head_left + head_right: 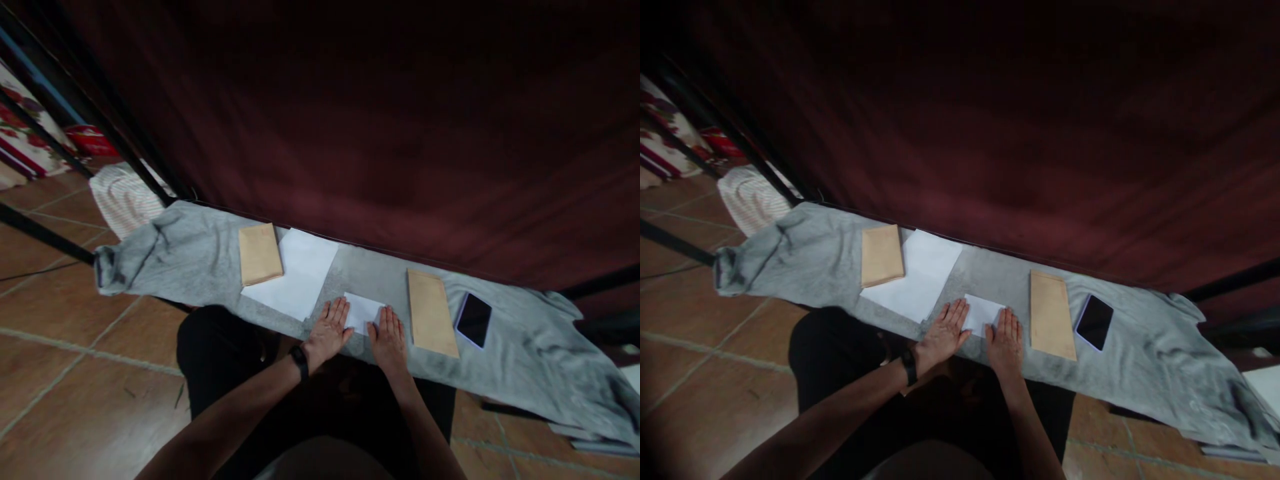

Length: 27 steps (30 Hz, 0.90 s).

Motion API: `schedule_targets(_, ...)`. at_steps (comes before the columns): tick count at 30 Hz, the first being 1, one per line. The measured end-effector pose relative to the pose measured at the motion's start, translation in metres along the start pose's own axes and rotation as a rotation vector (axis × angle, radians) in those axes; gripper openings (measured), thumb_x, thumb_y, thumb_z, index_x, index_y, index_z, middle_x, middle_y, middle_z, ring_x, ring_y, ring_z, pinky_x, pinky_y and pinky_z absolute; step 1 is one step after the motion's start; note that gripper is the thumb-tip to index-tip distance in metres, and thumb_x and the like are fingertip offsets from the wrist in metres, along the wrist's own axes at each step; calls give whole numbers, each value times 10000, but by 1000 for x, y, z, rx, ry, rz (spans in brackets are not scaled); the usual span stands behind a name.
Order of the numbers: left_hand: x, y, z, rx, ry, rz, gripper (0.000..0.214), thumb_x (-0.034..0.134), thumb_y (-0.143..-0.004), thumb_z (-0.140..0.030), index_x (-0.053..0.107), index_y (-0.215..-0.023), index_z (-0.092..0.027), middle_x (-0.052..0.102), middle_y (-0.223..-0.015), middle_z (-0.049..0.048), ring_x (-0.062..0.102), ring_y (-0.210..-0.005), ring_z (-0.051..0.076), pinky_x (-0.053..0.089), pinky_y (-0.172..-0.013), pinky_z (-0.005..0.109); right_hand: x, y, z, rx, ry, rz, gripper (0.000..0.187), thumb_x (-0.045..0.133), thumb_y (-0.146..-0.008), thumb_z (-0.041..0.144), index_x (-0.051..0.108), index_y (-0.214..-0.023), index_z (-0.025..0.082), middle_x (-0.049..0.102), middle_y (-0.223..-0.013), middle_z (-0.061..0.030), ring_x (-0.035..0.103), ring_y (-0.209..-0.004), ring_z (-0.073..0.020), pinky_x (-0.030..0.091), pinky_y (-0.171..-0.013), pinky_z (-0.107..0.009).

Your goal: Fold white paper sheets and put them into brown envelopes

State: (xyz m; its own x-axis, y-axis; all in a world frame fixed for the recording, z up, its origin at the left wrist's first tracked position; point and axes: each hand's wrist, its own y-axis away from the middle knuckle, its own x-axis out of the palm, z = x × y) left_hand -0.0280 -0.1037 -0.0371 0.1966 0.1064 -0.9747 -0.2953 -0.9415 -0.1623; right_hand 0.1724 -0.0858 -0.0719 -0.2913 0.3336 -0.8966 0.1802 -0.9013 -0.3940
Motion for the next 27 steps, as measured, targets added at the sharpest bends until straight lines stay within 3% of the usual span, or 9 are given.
schedule_targets(5, 2, -1, 0, 2, -15, 24, 645, 328, -1016, -440, 280, -1553, -86, 331, -1617, 167, 237, -1524, 269, 167, -1246, 481, -6, -7, 12, -63, -49, 63, 552, 292, -1050, 356, 373, -1526, 88, 395, -1571, -194, 335, -1464, -312, 311, -1161, -530)
schedule_targets(9, 3, -1, 1, 18, -49, 29, 650, 319, -1016, -428, 245, -1569, -93, 323, -1624, 153, 211, -1532, 260, 157, -1249, 489, -9, -11, 29, -197, -66, 149, 516, 294, -1049, 296, 407, -1518, 112, 385, -1584, -161, 349, -1464, -273, 291, -1184, -479)
schedule_targets(12, 4, 0, 2, 32, -85, 40, 646, 298, -1023, -443, 257, -1568, -99, 326, -1623, 145, 211, -1532, 253, 165, -1250, 483, -8, -9, 34, -216, -10, 147, 500, 330, -1051, 302, 429, -1513, 139, 376, -1591, -152, 361, -1459, -282, 281, -1188, -478)
schedule_targets(18, 6, 0, 7, 35, -64, -26, 640, 358, -1019, -474, 355, -1525, -83, 329, -1618, 157, 252, -1519, 268, 200, -1245, 470, -7, -4, 23, -195, 57, 71, 513, 379, -1051, 359, 423, -1513, 142, 375, -1585, -177, 398, -1437, -305, 333, -1150, -507)
schedule_targets(27, 8, 0, 8, 56, -25, -125, 614, 430, -1000, -414, 355, -1525, -107, 399, -1580, 164, 316, -1494, 273, 254, -1229, 489, -9, 3, 6, -148, 67, 36, 578, 380, -1048, 434, 381, -1533, 121, 402, -1570, -179, 425, -1419, -302, 356, -1144, -476)
